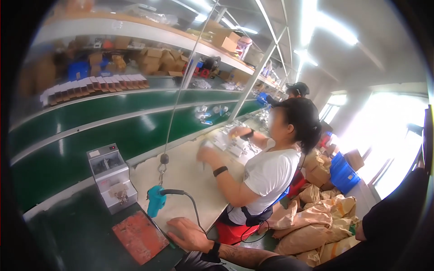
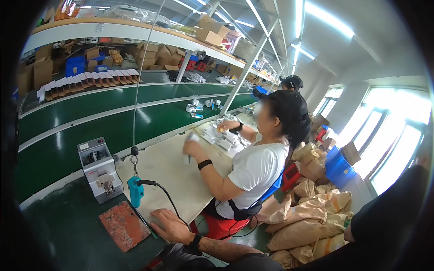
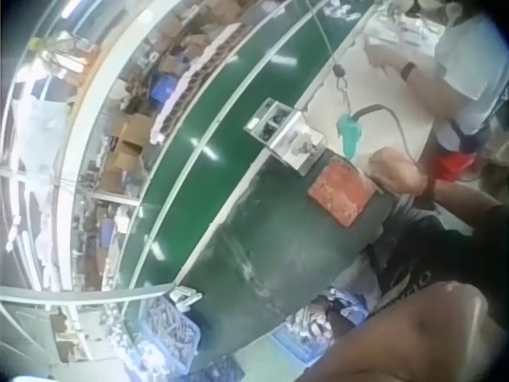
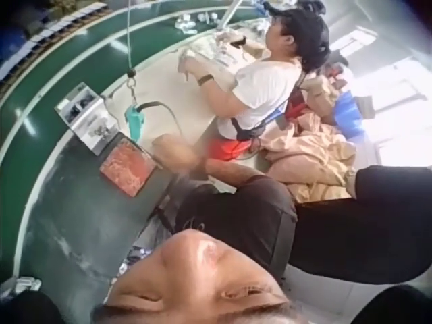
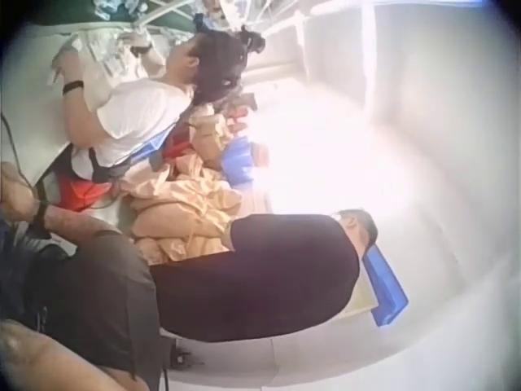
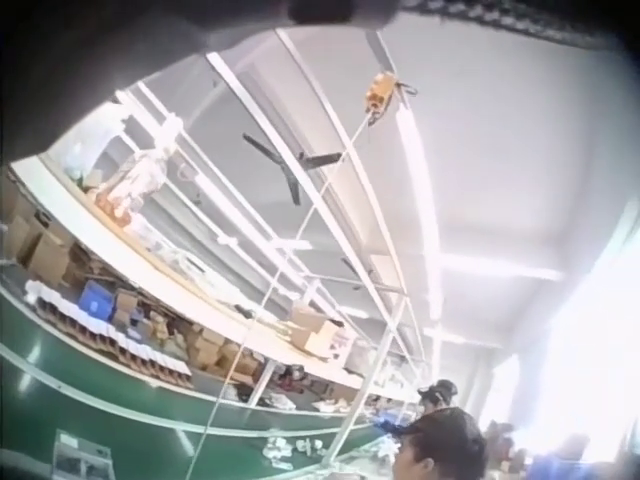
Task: The person picks up a fan from a bin, places it on a work surface, and drives a screw into it using a power screwdriver. They then set the fan aside and repeat the process for several other fans.
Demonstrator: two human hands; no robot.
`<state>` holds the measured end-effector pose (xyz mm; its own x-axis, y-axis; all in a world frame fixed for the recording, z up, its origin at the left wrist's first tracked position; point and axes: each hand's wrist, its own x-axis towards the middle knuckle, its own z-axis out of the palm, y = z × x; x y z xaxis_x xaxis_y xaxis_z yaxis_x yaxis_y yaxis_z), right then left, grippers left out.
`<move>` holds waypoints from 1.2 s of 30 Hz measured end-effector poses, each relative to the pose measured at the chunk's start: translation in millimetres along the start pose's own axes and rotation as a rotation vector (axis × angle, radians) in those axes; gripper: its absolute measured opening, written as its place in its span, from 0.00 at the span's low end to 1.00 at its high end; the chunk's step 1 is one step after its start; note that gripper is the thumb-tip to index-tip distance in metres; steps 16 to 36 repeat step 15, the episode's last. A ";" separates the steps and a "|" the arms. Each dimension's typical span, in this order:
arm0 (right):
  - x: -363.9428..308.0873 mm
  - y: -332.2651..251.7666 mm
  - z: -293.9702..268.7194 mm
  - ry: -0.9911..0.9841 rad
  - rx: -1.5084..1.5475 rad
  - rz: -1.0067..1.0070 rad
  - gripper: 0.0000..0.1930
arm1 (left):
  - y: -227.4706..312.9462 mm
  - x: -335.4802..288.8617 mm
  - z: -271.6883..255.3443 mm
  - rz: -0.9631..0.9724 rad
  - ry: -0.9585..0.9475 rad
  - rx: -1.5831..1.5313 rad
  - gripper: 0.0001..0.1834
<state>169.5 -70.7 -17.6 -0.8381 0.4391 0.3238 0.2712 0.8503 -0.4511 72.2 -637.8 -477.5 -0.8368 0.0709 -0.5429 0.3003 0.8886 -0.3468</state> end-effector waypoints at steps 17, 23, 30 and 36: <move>-7.9 7.1 -4.2 0.027 0.168 0.007 0.17 | 9.5 19.0 -4.5 0.166 0.090 0.259 0.53; -7.9 7.1 -4.2 0.027 0.168 0.007 0.17 | 9.5 19.0 -4.5 0.166 0.090 0.259 0.53; -7.9 7.1 -4.2 0.027 0.168 0.007 0.17 | 9.5 19.0 -4.5 0.166 0.090 0.259 0.53; -7.9 7.1 -4.2 0.027 0.168 0.007 0.17 | 9.5 19.0 -4.5 0.166 0.090 0.259 0.53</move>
